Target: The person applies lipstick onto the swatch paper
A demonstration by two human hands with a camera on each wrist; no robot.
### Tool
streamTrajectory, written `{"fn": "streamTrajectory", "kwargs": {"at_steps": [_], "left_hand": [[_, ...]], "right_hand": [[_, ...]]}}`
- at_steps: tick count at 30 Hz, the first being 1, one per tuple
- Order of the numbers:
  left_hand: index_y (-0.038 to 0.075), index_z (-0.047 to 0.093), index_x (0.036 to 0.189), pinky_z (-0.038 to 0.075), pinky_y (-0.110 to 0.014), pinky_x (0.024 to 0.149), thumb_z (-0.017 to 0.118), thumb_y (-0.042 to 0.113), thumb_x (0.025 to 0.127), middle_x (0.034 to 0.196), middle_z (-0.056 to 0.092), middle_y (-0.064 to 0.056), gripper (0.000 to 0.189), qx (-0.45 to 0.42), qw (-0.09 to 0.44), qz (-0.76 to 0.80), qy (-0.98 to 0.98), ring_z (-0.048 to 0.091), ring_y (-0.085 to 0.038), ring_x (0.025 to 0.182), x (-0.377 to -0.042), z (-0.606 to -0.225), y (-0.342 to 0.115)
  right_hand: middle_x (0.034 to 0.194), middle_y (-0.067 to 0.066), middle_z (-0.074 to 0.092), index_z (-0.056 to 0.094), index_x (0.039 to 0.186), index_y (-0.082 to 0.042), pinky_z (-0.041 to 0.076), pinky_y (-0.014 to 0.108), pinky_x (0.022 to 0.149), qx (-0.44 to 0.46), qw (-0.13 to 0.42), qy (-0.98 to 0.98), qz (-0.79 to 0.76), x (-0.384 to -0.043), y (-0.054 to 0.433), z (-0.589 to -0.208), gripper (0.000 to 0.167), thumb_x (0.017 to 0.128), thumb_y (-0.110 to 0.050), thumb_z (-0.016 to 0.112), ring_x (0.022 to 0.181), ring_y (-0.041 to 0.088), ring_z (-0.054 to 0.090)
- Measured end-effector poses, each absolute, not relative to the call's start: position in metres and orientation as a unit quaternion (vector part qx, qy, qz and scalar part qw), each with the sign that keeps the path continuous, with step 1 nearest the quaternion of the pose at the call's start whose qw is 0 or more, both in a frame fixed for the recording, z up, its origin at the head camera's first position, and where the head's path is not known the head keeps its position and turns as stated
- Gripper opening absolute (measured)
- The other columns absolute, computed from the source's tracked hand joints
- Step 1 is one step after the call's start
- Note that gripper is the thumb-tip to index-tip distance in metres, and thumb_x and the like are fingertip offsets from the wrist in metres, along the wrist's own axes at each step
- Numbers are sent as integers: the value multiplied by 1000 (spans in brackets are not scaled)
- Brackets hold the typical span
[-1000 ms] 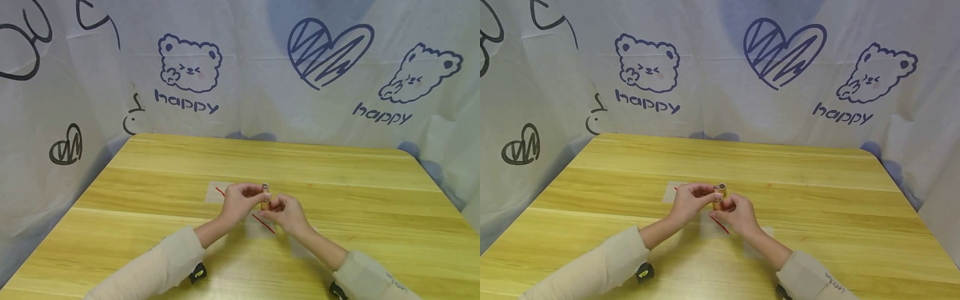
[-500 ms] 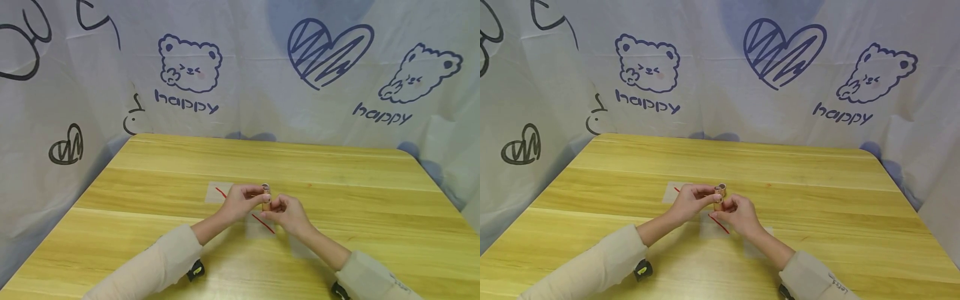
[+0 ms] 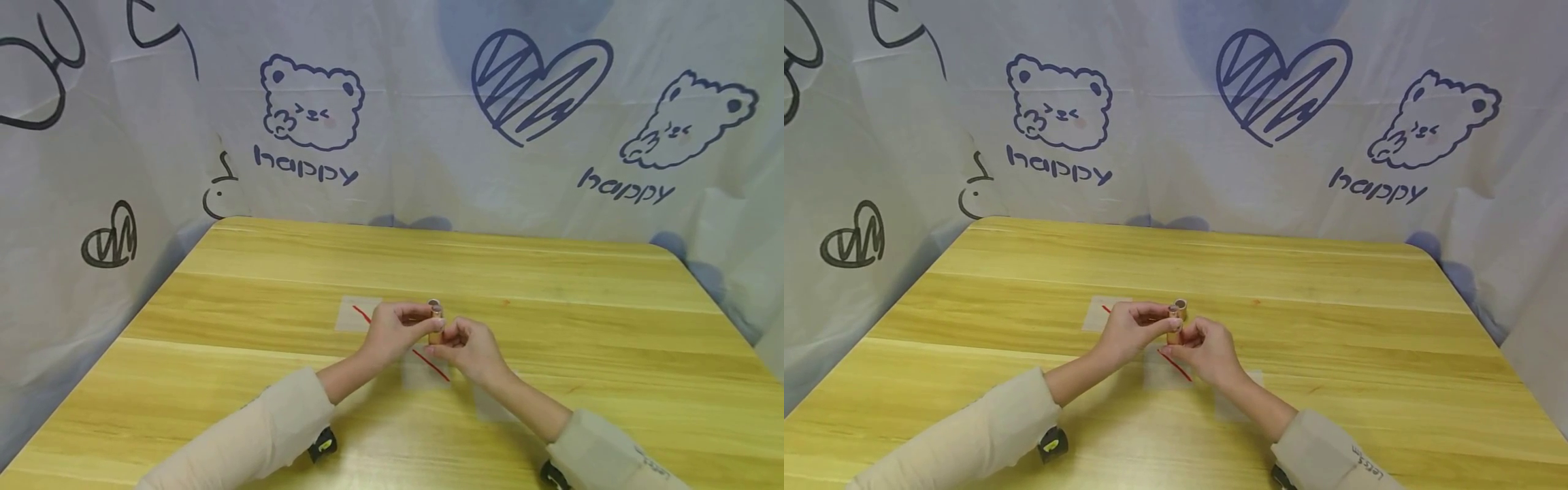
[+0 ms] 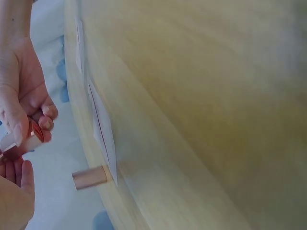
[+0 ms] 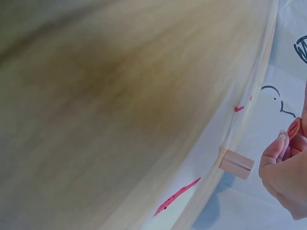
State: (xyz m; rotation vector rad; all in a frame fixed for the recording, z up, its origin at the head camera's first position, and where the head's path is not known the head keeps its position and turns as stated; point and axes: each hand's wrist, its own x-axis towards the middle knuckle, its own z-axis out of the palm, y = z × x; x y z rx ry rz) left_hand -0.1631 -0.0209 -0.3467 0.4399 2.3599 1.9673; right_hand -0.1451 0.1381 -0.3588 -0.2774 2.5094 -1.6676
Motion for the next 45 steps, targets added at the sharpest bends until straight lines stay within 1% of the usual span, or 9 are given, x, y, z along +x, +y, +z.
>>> {"fn": "streamTrajectory", "kwargs": {"at_steps": [4, 7, 11, 15, 19, 24, 27, 34, 45], "left_hand": [[-7, 68, 101, 55, -28, 80, 71, 6, 80, 105, 68, -21, 25, 159, 42, 655, 738, 67, -28, 96, -167, -347, -22], [-5, 68, 103, 55, -27, 81, 71, 8, 80, 108, 67, -20, 27, 159, 54, 655, 736, 67, -27, 98, -171, -348, -23], [-2, 67, 106, 56, -26, 79, 70, 13, 82, 109, 67, -19, 28, 150, 36, 647, 746, 68, -26, 95, -179, -350, -23], [-1, 67, 108, 56, -27, 78, 70, 13, 83, 108, 67, -20, 29, 144, 8, 641, 754, 67, -26, 95, -189, -356, -23], [1, 66, 110, 54, -31, 85, 72, 16, 81, 112, 66, -19, 33, 141, -8, 610, 780, 65, -26, 101, -198, -362, -20], [-2, 62, 117, 51, -38, 92, 73, 19, 81, 117, 63, -19, 43, 147, -14, 564, 813, 60, -29, 108, -207, -371, -16], [-5, 61, 117, 52, -38, 90, 73, 18, 80, 116, 63, -21, 45, 148, -11, 545, 825, 61, -31, 107, -211, -377, -14], [-7, 60, 116, 54, -29, 84, 75, 17, 78, 115, 64, -21, 47, 143, 21, 512, 847, 63, -30, 105, -218, -389, -14], [-3, 67, 107, 55, -31, 81, 73, 15, 80, 104, 69, -16, 33, 157, 17, 470, 868, 66, -26, 94, -220, -395, -9]], "right_hand": [[80, 12, 66, 58, 86, 7, 49, 17, 57, -88, 63, 820, -562, -145, 141, -358, 18, 78, -2, 71, 64, 5, 57], [83, 12, 65, 58, 88, 7, 50, 17, 59, -80, 55, 819, -566, -147, 145, -357, 21, 79, -5, 72, 67, 5, 57], [84, 11, 63, 57, 89, 6, 50, 17, 61, -58, 36, 825, -561, -150, 150, -354, 23, 79, -8, 72, 69, 5, 56], [86, 10, 64, 57, 91, 5, 50, 17, 63, -42, 27, 833, -552, -152, 154, -351, 24, 80, -10, 73, 71, 7, 56], [88, 11, 64, 57, 92, 4, 50, 18, 66, -37, 17, 835, -549, -152, 160, -350, 25, 80, -12, 73, 74, 8, 56], [88, 8, 64, 58, 93, 3, 50, 19, 67, -25, 13, 829, -559, -153, 165, -349, 26, 80, -13, 73, 75, 7, 57], [88, 7, 64, 58, 93, 4, 50, 19, 67, -23, 13, 828, -560, -154, 167, -350, 25, 80, -12, 73, 75, 7, 57], [88, 7, 63, 58, 95, 5, 50, 18, 67, -24, 13, 823, -568, -156, 167, -350, 25, 80, -10, 72, 75, 6, 56], [86, 5, 63, 58, 94, 5, 51, 18, 66, -32, 7, 820, -571, -155, 169, -349, 24, 80, -9, 72, 73, 4, 57]]}}
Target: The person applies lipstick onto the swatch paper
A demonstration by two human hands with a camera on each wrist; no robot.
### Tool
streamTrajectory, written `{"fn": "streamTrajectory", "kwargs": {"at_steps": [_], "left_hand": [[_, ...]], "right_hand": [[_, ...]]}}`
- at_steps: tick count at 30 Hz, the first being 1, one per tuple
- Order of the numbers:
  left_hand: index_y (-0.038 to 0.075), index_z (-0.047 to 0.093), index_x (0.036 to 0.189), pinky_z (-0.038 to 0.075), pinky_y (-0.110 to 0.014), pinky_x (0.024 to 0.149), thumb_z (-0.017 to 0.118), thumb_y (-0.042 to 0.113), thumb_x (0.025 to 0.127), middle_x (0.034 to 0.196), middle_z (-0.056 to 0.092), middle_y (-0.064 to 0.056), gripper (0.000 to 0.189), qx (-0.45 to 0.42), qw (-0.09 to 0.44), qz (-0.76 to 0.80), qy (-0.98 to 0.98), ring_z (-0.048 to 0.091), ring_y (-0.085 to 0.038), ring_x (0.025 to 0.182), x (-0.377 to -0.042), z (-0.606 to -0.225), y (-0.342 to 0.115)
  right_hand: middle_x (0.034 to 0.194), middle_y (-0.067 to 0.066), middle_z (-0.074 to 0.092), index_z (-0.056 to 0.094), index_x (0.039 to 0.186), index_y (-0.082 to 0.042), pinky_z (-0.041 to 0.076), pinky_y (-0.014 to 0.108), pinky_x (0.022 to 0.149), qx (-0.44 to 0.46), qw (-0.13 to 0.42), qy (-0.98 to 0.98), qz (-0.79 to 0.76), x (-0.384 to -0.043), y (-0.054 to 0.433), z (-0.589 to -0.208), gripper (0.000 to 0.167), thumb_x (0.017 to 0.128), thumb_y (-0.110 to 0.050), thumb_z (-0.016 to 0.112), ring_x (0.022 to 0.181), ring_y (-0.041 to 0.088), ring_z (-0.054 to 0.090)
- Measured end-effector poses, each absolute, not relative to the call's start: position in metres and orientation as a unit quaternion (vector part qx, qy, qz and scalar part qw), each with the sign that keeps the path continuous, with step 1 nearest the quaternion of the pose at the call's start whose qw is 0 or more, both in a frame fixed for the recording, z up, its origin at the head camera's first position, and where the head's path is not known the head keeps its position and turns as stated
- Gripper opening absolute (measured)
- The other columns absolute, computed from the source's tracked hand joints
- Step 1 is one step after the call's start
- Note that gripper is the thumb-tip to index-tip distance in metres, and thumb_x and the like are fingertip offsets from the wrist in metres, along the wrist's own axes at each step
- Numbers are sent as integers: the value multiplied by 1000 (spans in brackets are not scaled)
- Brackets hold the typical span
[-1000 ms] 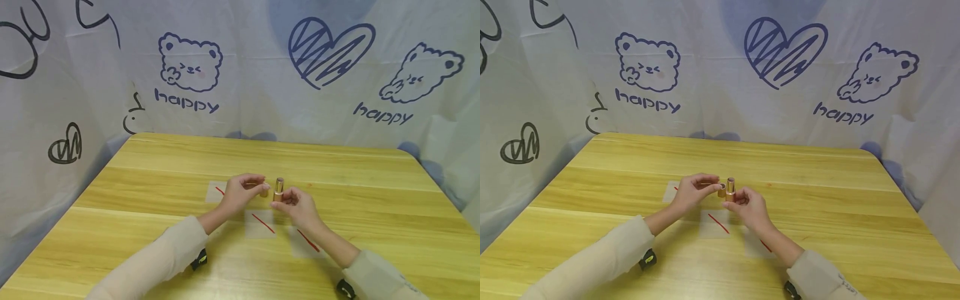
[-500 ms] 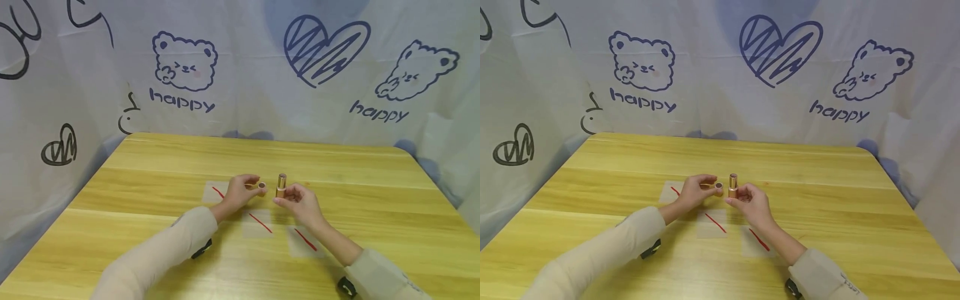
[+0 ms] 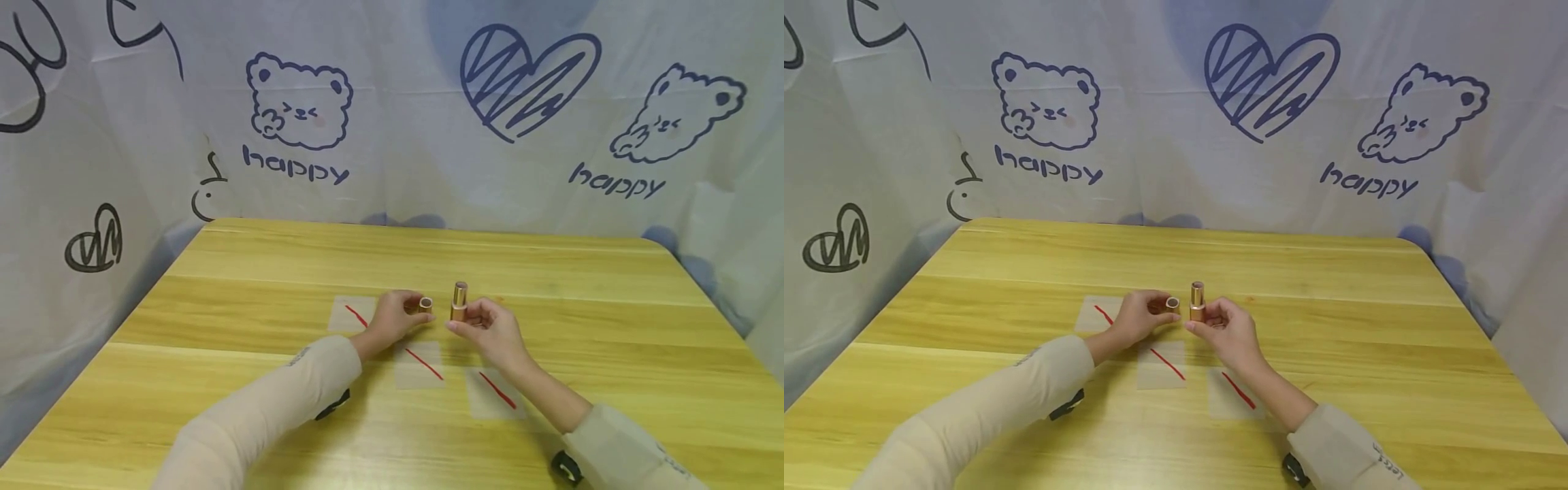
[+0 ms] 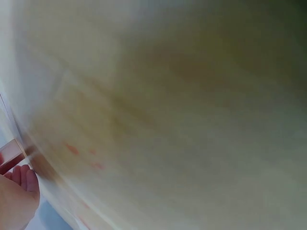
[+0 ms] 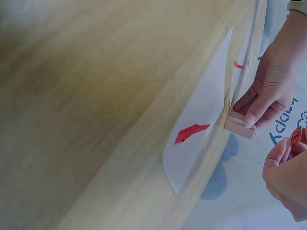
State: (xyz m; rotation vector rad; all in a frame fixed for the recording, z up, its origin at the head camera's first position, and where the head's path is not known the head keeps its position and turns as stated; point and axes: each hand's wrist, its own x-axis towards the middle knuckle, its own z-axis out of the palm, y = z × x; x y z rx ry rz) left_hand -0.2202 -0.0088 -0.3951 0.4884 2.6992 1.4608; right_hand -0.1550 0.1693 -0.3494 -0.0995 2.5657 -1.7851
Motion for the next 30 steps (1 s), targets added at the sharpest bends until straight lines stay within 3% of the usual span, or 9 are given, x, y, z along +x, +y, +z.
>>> {"fn": "streamTrajectory", "kwargs": {"at_steps": [11, 30], "left_hand": [[-4, 69, 97, 55, -29, 75, 74, 10, 78, 94, 71, -15, 25, 159, 2, 445, 881, 66, -23, 86, -222, -391, -8], [0, 68, 102, 55, -25, 74, 74, 15, 79, 97, 71, -13, 27, 125, 21, 523, 843, 67, -21, 86, -209, -366, -22]], "right_hand": [[84, 0, 63, 58, 94, 6, 50, 18, 65, -31, 5, 816, -578, -155, 169, -348, 24, 80, -8, 72, 72, 3, 56], [91, 11, 65, 59, 95, 6, 51, 18, 68, -40, 11, 821, -570, -155, 167, -350, 24, 81, -9, 71, 75, 5, 58]]}}
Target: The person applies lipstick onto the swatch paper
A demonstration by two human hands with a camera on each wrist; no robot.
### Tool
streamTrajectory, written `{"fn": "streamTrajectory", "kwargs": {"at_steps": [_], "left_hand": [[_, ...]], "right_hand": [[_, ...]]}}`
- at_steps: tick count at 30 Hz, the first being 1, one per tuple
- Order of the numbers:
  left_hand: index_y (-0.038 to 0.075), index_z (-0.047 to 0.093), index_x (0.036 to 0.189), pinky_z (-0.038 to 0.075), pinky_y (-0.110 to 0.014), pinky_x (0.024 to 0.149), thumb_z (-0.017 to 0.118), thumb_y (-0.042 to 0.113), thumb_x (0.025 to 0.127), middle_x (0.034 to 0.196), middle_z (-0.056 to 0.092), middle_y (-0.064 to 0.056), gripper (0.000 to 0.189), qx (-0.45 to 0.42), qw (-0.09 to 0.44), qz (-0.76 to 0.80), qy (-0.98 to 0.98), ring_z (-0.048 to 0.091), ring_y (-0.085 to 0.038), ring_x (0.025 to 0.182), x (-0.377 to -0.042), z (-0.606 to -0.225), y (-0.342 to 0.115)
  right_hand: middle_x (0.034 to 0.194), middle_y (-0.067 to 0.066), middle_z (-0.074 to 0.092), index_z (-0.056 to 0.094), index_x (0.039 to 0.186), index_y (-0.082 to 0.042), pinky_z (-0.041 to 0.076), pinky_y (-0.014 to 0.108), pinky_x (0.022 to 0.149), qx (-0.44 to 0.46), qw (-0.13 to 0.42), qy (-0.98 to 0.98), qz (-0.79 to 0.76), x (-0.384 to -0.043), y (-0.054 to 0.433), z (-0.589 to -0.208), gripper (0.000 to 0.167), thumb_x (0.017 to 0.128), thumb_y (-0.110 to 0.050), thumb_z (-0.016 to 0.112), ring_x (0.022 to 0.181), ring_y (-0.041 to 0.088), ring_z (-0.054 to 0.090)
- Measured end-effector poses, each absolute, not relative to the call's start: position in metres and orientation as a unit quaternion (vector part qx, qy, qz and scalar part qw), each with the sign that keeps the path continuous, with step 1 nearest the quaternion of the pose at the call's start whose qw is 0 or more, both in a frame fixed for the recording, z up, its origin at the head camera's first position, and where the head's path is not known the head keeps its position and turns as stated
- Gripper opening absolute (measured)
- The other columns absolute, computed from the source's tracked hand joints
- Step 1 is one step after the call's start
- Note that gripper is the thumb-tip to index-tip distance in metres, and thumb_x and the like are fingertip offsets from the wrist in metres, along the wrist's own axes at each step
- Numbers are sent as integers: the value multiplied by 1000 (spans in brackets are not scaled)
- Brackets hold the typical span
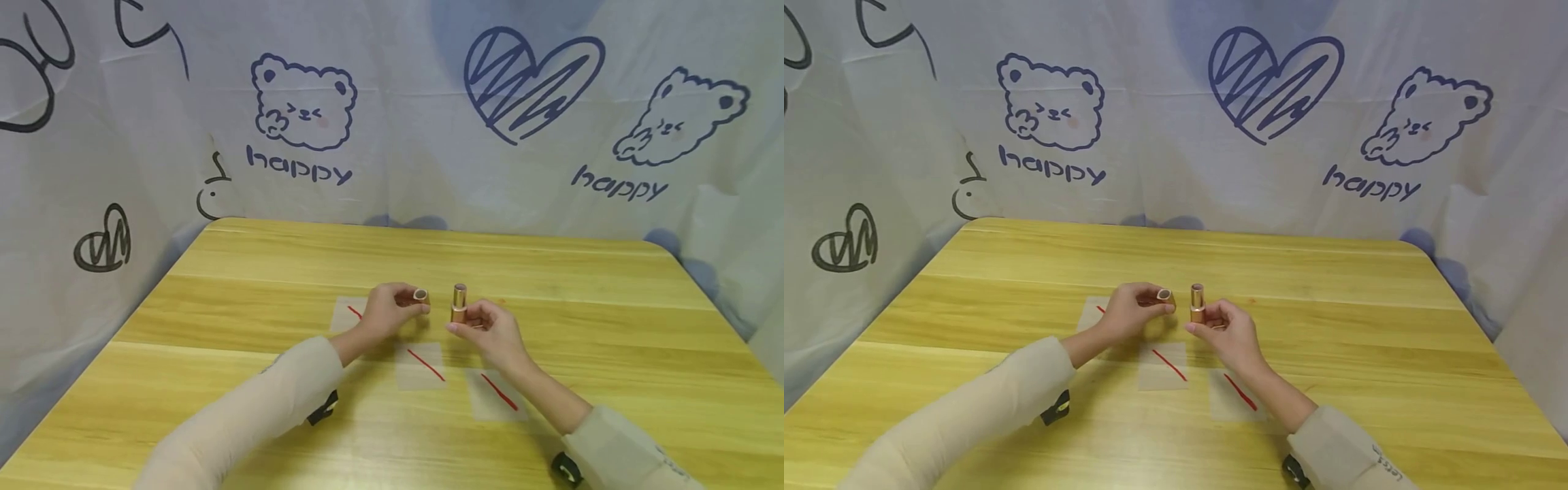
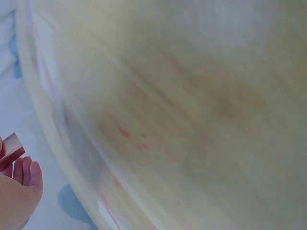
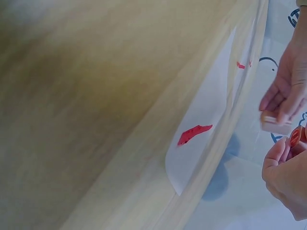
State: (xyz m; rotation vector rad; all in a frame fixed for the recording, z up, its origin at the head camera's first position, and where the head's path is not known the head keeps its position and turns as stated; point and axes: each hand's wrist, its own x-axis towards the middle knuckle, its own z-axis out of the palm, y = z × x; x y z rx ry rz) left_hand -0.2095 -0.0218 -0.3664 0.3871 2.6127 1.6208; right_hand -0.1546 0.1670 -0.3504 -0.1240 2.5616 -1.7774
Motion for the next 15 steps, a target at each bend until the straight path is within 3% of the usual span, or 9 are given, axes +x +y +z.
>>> {"fn": "streamTrajectory", "kwargs": {"at_steps": [15], "left_hand": [[-2, 65, 106, 55, -26, 80, 72, 12, 81, 104, 68, -17, 30, 147, 79, 592, 788, 68, -22, 93, -195, -347, -42]], "right_hand": [[93, 12, 66, 60, 97, 6, 52, 18, 68, -58, 15, 812, -581, -155, 168, -350, 25, 80, -8, 71, 75, 5, 59]]}}
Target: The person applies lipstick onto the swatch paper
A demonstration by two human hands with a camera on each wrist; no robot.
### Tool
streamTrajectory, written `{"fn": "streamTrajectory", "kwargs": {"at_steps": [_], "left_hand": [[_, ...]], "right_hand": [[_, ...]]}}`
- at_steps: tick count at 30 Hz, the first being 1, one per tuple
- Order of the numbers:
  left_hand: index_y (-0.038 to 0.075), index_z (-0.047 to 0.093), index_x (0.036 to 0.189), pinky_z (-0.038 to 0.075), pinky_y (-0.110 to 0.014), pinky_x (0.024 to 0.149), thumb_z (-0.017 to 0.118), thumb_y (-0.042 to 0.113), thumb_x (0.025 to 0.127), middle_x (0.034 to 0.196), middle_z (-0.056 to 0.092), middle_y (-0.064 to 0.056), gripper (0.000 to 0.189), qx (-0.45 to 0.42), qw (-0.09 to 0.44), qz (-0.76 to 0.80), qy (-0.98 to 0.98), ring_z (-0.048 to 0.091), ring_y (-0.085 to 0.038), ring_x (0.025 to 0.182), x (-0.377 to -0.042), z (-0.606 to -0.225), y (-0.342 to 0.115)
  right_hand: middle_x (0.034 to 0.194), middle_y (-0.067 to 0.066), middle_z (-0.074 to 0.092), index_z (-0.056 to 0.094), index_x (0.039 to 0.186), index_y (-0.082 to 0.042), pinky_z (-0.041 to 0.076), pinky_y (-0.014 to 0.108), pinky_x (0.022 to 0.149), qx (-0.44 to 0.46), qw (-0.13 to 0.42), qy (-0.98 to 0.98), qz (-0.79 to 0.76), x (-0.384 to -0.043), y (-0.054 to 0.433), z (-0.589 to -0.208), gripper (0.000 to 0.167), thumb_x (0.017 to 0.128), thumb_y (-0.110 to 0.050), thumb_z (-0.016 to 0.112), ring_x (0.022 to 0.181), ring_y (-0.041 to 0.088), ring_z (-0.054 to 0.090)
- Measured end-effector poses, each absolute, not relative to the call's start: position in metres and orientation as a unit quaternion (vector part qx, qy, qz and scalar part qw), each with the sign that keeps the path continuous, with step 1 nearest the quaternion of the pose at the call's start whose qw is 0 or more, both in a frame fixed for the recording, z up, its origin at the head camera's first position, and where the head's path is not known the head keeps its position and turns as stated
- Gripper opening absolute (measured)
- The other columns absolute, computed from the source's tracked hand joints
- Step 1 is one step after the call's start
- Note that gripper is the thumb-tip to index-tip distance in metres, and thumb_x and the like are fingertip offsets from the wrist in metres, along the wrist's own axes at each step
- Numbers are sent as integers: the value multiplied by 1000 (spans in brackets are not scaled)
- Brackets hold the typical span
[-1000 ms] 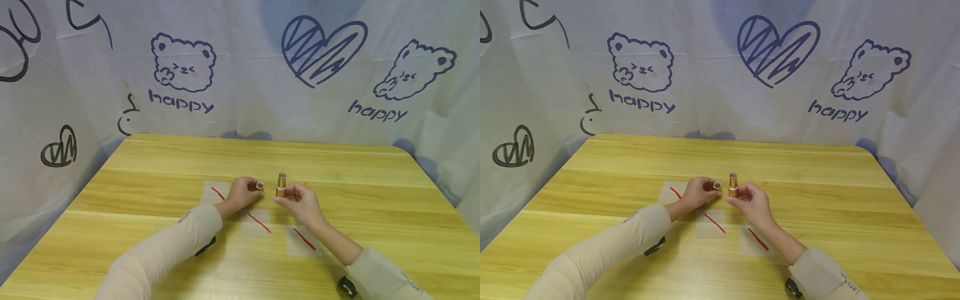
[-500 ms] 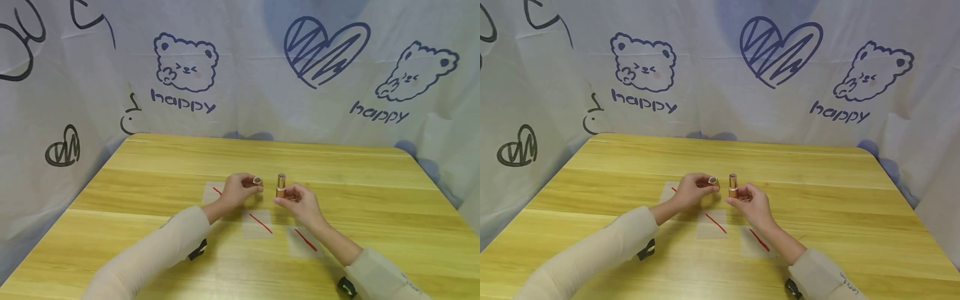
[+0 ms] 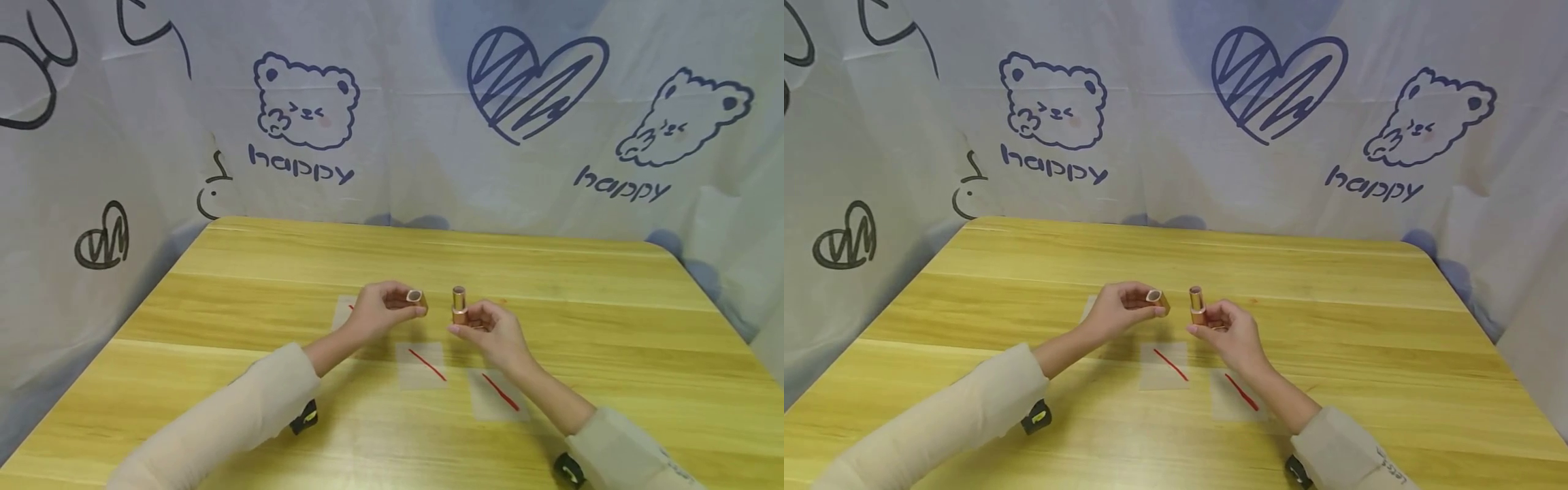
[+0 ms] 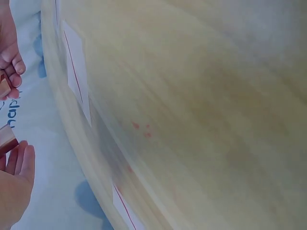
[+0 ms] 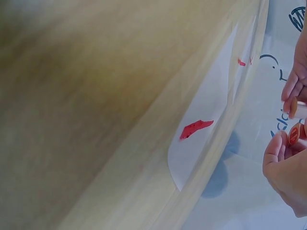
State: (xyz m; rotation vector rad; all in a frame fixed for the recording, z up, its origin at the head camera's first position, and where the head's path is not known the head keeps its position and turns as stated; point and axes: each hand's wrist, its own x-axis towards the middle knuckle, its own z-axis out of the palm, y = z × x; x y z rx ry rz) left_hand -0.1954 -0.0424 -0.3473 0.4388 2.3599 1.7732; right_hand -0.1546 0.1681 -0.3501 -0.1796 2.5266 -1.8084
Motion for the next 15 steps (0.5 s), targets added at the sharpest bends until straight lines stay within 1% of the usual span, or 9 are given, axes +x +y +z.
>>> {"fn": "streamTrajectory", "kwargs": {"at_steps": [7, 15], "left_hand": [[-3, 64, 107, 55, -26, 80, 71, 11, 81, 103, 68, -18, 30, 155, 102, 588, 787, 67, -21, 91, -188, -347, -46], [-3, 64, 108, 54, -27, 79, 68, 12, 84, 101, 68, -18, 29, 186, 94, 574, 792, 66, -19, 88, -184, -352, -50]], "right_hand": [[93, 17, 68, 59, 99, 7, 52, 18, 68, -73, 20, 814, -576, -155, 171, -351, 27, 80, -7, 71, 73, 3, 60], [92, 21, 66, 59, 99, 8, 52, 18, 67, -110, 2, 821, -561, -154, 173, -350, 25, 80, -4, 70, 72, 2, 58]]}}
